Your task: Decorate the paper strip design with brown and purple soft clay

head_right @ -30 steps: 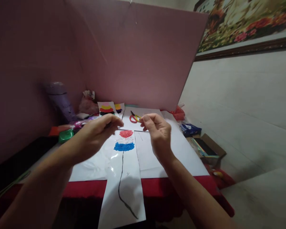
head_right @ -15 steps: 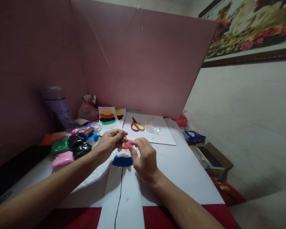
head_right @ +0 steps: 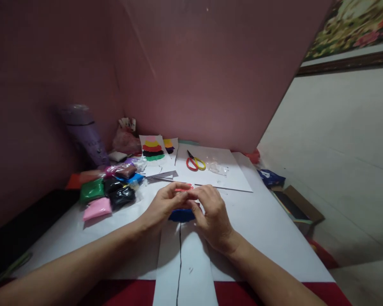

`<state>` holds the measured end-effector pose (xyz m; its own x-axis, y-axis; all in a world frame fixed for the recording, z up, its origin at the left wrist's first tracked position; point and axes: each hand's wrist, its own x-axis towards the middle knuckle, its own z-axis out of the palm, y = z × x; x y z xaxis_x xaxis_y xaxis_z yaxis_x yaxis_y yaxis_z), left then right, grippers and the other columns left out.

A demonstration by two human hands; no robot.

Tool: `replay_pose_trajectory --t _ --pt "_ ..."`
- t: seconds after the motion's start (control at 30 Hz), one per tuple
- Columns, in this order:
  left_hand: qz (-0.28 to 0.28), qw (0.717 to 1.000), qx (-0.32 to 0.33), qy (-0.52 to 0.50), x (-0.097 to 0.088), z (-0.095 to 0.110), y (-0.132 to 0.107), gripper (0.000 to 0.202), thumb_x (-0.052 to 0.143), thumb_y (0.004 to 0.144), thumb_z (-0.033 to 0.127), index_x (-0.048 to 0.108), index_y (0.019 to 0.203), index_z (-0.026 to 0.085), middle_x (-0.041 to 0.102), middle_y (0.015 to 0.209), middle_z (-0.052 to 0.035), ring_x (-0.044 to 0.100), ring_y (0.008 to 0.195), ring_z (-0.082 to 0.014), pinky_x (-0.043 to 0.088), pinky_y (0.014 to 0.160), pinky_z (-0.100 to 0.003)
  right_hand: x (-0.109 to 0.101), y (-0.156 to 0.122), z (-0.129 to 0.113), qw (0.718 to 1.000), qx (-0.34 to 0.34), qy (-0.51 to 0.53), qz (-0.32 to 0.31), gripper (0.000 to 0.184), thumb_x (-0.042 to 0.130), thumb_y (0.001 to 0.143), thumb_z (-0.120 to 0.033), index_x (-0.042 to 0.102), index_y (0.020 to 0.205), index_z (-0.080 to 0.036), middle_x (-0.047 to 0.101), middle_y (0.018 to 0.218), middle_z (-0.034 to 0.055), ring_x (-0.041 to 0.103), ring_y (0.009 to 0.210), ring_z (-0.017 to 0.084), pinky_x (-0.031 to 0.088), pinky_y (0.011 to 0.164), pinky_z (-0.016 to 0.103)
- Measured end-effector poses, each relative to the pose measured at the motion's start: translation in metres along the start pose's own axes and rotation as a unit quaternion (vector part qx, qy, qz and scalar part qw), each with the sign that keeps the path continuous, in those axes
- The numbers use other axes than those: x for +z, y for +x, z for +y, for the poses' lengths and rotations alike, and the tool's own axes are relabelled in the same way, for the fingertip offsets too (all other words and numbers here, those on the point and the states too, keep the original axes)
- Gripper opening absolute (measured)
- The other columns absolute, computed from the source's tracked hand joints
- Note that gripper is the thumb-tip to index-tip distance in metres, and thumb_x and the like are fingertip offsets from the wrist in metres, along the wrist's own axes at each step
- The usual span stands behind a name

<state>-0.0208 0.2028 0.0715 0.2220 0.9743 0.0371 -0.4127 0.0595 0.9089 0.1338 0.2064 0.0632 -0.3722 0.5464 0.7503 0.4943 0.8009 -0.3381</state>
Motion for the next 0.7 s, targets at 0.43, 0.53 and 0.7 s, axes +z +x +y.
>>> replay_pose_trajectory --t 0.43,0.53,0.7 --pt "0.067 0.981 0.076 0.163 0.000 0.006 -0.003 0.042 0.065 0.077 0.052 0.064 0.069 0.011 0.044 0.045 0.0057 0.035 0.036 -0.0037 0.026 0.034 -0.015 -0.013 0.031 -0.014 0.984 0.131 0.022 -0.120 0.018 0.057 0.087 -0.020 0.064 0.071 -0.020 0.065 0.068 0.0014 0.057 0.064 0.016 0.042 0.059 0.027" --pt "0.054 0.986 0.059 0.145 0.003 0.004 -0.003 0.042 0.072 0.068 0.050 0.065 0.075 0.010 0.046 0.045 0.0060 0.039 0.037 -0.0054 0.030 0.035 -0.016 -0.004 0.015 -0.005 0.994 0.082 0.022 -0.063 0.018 0.050 0.091 -0.018 0.062 0.077 -0.019 0.064 0.074 0.0039 0.057 0.070 0.018 0.045 0.066 0.030" --pt "0.044 0.991 0.061 0.114 0.004 -0.002 -0.004 0.037 0.067 0.073 0.044 0.062 0.087 0.009 0.054 0.051 0.0036 0.048 0.040 -0.0083 0.040 0.038 -0.019 -0.003 0.002 -0.005 0.993 0.099 0.053 -0.023 0.013 0.051 0.092 -0.018 0.063 0.091 -0.019 0.066 0.082 0.0046 0.059 0.075 0.018 0.046 0.068 0.030"
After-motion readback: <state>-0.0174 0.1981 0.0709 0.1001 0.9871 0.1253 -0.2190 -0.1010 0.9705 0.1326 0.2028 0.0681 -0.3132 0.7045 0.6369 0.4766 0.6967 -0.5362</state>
